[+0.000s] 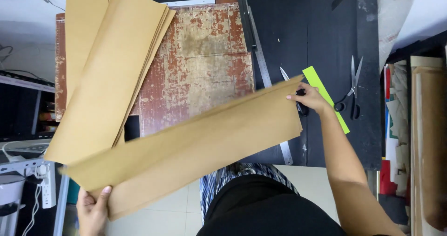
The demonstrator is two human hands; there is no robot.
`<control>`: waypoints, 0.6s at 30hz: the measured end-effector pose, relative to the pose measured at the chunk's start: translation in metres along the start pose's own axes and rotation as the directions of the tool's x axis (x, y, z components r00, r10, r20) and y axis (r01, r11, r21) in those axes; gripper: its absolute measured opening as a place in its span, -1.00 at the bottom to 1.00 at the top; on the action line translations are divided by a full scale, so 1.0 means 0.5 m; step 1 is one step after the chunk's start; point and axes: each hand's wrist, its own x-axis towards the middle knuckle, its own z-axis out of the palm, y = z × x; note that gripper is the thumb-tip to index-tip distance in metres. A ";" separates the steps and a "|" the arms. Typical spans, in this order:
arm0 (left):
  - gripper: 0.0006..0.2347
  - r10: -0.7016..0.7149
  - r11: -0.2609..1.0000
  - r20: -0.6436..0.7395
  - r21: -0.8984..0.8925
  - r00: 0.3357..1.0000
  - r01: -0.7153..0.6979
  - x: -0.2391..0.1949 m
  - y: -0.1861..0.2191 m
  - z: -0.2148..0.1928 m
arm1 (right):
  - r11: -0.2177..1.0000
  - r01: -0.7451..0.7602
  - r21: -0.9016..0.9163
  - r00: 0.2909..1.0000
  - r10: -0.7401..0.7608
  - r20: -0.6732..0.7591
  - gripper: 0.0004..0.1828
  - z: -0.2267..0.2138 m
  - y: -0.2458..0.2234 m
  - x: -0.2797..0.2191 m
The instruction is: Cutting large sheets of brown craft paper into smaller rectangular pieces using scissors and a paper cutter
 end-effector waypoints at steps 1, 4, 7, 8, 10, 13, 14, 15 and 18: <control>-0.59 -0.028 1.000 0.001 -0.014 1.000 0.028 0.005 -0.017 -0.010 | 0.992 -0.013 -0.124 0.999 0.018 0.042 -0.17 -0.002 -0.010 -0.006; -0.60 -0.088 0.995 -0.014 -0.044 0.996 0.087 0.019 -0.035 -0.025 | 0.999 0.038 0.008 0.991 -0.039 0.127 -0.37 -0.002 -0.022 -0.022; -0.58 -0.126 0.989 -0.014 -0.080 0.992 0.124 0.033 -0.042 -0.030 | 0.888 0.026 0.459 0.981 -0.111 0.160 -0.45 -0.009 -0.008 -0.038; -0.58 -0.125 0.988 0.003 -0.096 0.992 0.125 0.042 -0.043 -0.034 | 0.770 -0.031 0.637 0.980 -0.101 0.170 -0.39 -0.010 -0.002 -0.043; -0.59 -0.108 0.992 0.003 -0.069 0.994 0.107 0.075 -0.023 -0.027 | 0.776 0.121 0.619 0.979 -0.198 0.057 -0.48 -0.014 -0.035 -0.074; -0.61 -0.053 0.997 -0.043 -0.058 0.998 0.050 0.129 -0.004 -0.018 | 0.736 0.362 0.572 0.928 -0.340 -0.149 -0.64 -0.012 -0.069 -0.125; -0.60 -0.010 0.997 -0.092 -0.077 0.996 0.003 0.149 0.000 -0.013 | 0.700 0.457 0.549 0.888 -0.387 -0.247 -0.68 -0.011 -0.075 -0.142; -0.60 -0.008 0.997 -0.085 -0.073 0.996 0.002 0.159 0.001 -0.010 | 0.699 0.455 0.551 0.890 -0.380 -0.253 -0.68 0.001 -0.074 -0.155; -0.81 -0.022 0.999 -0.038 -0.044 0.999 0.020 0.204 -0.021 0.018 | 0.559 0.656 0.508 0.749 -0.567 -0.343 -0.78 0.033 -0.077 -0.189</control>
